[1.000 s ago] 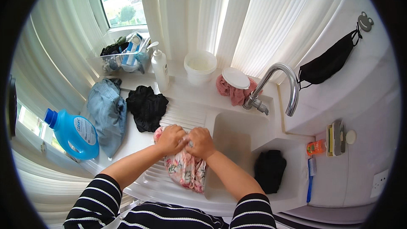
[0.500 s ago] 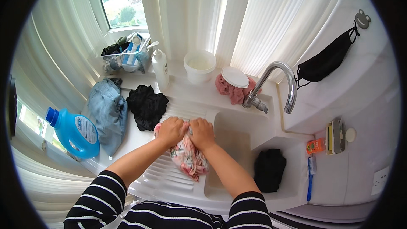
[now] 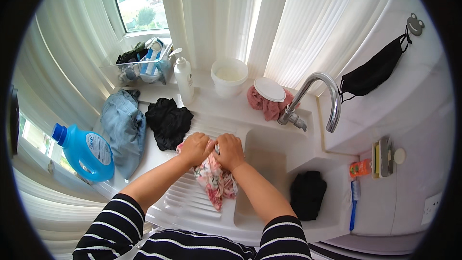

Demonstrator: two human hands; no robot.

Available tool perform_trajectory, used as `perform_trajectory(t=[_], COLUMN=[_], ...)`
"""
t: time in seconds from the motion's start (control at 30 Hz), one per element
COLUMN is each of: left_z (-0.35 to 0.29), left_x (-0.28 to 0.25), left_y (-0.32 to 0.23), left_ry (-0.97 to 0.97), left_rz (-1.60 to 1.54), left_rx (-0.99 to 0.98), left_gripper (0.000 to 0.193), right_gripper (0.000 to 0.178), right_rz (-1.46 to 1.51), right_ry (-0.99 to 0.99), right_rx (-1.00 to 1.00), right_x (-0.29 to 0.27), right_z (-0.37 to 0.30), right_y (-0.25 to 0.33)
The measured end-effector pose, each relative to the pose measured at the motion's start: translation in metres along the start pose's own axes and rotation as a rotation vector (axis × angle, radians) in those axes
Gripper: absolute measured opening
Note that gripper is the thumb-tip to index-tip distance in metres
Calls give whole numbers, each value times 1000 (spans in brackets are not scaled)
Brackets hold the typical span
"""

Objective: The person hand-washes a floral-patterned garment in a sink, repeatedly scrubbing it against the built-in washboard and wringing it out. The person handles the garment with both hands, focusing on different sections throughout the process.

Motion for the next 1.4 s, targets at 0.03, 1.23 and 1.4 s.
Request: perform_trajectory(t=[0.03, 1.23, 1.4], left_z=[13, -79, -47], left_x=[8, -121, -84], left_y=[10, -42, 7], left_ry=[21, 190, 264], left_rz=[64, -627, -194], left_rx=[-54, -104, -890], left_gripper=[38, 29, 58], right_gripper=[38, 36, 72], right_rz=[-121, 360, 9], right_ry=[-34, 165, 107], right_rx=[162, 450, 602], right_x=[5, -59, -50], right_z=[10, -88, -42], right_y=[-10, 99, 29])
Point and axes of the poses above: each hand's wrist, its own z-axis towards the middle knuckle, its own x-axis out of the palm, y = z × x, the point moved 3 cm from there along z, towards the middle knuckle, and after that the axes turned 13 degrees about -y, right-handed, at the moved point
